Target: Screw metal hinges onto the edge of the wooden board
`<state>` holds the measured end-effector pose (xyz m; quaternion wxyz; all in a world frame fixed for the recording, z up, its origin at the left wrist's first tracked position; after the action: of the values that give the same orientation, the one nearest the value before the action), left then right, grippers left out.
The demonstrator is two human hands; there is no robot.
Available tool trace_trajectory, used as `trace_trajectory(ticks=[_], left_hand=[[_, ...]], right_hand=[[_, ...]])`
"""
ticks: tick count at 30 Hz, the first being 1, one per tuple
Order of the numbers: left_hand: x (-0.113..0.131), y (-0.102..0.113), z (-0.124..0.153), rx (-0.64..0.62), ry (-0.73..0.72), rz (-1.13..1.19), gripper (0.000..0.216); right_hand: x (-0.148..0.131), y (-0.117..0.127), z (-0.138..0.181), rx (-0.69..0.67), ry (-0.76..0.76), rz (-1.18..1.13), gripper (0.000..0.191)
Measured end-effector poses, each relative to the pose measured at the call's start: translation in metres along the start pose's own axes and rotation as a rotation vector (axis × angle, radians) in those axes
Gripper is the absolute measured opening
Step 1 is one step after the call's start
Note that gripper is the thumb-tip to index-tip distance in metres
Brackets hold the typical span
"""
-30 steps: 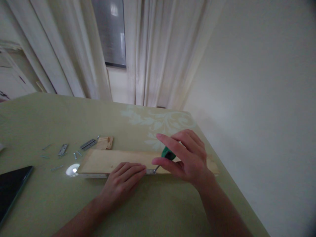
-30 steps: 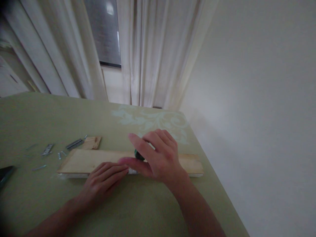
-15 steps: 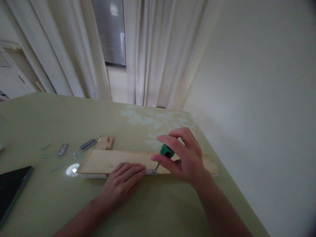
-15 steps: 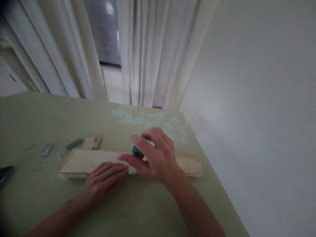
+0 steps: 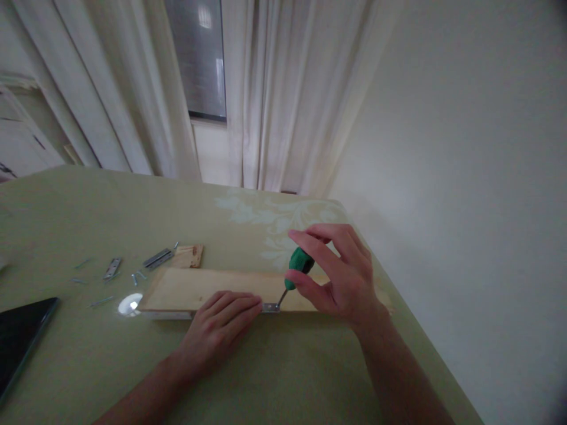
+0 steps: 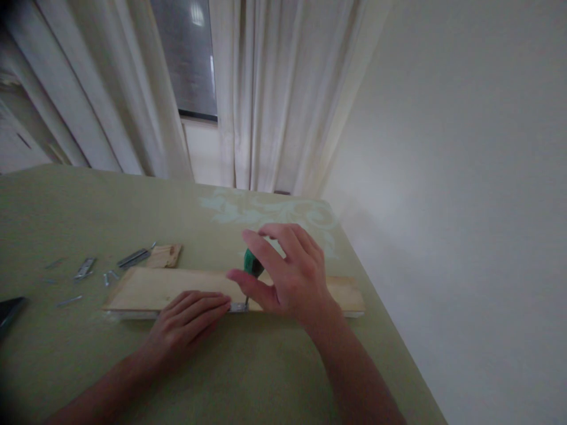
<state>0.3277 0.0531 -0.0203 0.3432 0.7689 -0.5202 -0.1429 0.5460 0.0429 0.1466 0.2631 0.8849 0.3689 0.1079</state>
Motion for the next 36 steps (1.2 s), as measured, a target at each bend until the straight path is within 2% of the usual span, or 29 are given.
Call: trace_trajectory(ticks=[4, 6, 8, 10, 11, 13, 17, 21, 23, 26, 28, 31, 34, 35, 36], left_hand=[[0.0, 0.0, 0.001, 0.0, 0.002, 0.004, 0.026], [0.0, 0.001, 0.0, -0.003, -0.002, 0.009, 0.025], [0.001, 0.001, -0.001, -0.005, -0.007, 0.011, 0.025], [0.002, 0.001, -0.002, -0.005, -0.01, 0.01, 0.024], [0.002, 0.001, -0.002, -0.006, -0.009, 0.01, 0.024], [0.002, 0.0, -0.001, -0.003, -0.006, 0.011, 0.024], [0.001, -0.002, 0.001, 0.015, -0.008, 0.012, 0.023], [0.001, -0.003, -0.001, 0.033, -0.014, 0.016, 0.023], [0.001, -0.002, -0.003, 0.045, -0.01, 0.018, 0.023], [0.002, -0.001, -0.004, 0.053, -0.01, 0.018, 0.023], [0.002, -0.002, -0.004, 0.059, -0.006, 0.021, 0.023], [0.001, -0.004, -0.002, 0.067, 0.005, 0.035, 0.022], [0.001, -0.006, -0.001, 0.062, 0.016, 0.045, 0.022], [0.001, -0.007, -0.001, 0.062, 0.017, 0.045, 0.022], [0.001, -0.007, -0.002, 0.062, 0.017, 0.044, 0.022]], right_hand=[[0.001, 0.003, -0.003, -0.143, -0.077, -0.338, 0.042], [0.003, 0.0, -0.002, -0.153, -0.096, -0.442, 0.037], [0.004, -0.001, 0.0, -0.08, -0.069, -0.313, 0.027], [0.0, 0.001, 0.002, 0.005, 0.007, -0.047, 0.022], [-0.003, 0.001, 0.002, 0.005, 0.042, 0.066, 0.023], [-0.008, 0.002, 0.001, -0.096, 0.065, 0.152, 0.03], [-0.01, 0.013, -0.005, -0.359, -0.083, 0.045, 0.044], [-0.002, 0.02, -0.018, -0.534, -0.147, -0.085, 0.023], [0.005, 0.019, -0.027, -0.618, -0.137, 0.101, 0.03], [0.01, 0.015, -0.038, -0.76, -0.045, 0.521, 0.051], [0.007, 0.013, -0.043, -0.872, 0.051, 0.611, 0.054], [-0.002, 0.014, -0.05, -0.975, 0.292, 0.532, 0.044], [-0.014, 0.015, -0.052, -1.057, 0.658, 0.367, 0.014], [-0.016, 0.013, -0.052, -1.111, 0.69, 0.333, 0.011], [-0.016, 0.01, -0.053, -1.173, 0.634, 0.343, 0.017]])
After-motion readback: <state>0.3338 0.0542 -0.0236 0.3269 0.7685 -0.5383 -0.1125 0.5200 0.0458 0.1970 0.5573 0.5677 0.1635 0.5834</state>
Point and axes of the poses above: each hand's wrist, its own z-axis away from the middle knuckle, its own y-axis out of the back of the hand, x = y × z, the point moved 4 cm from there along -z, towards the middle knuckle, and after that the axes turned 2 degrees about y, right-handed, at the moved point
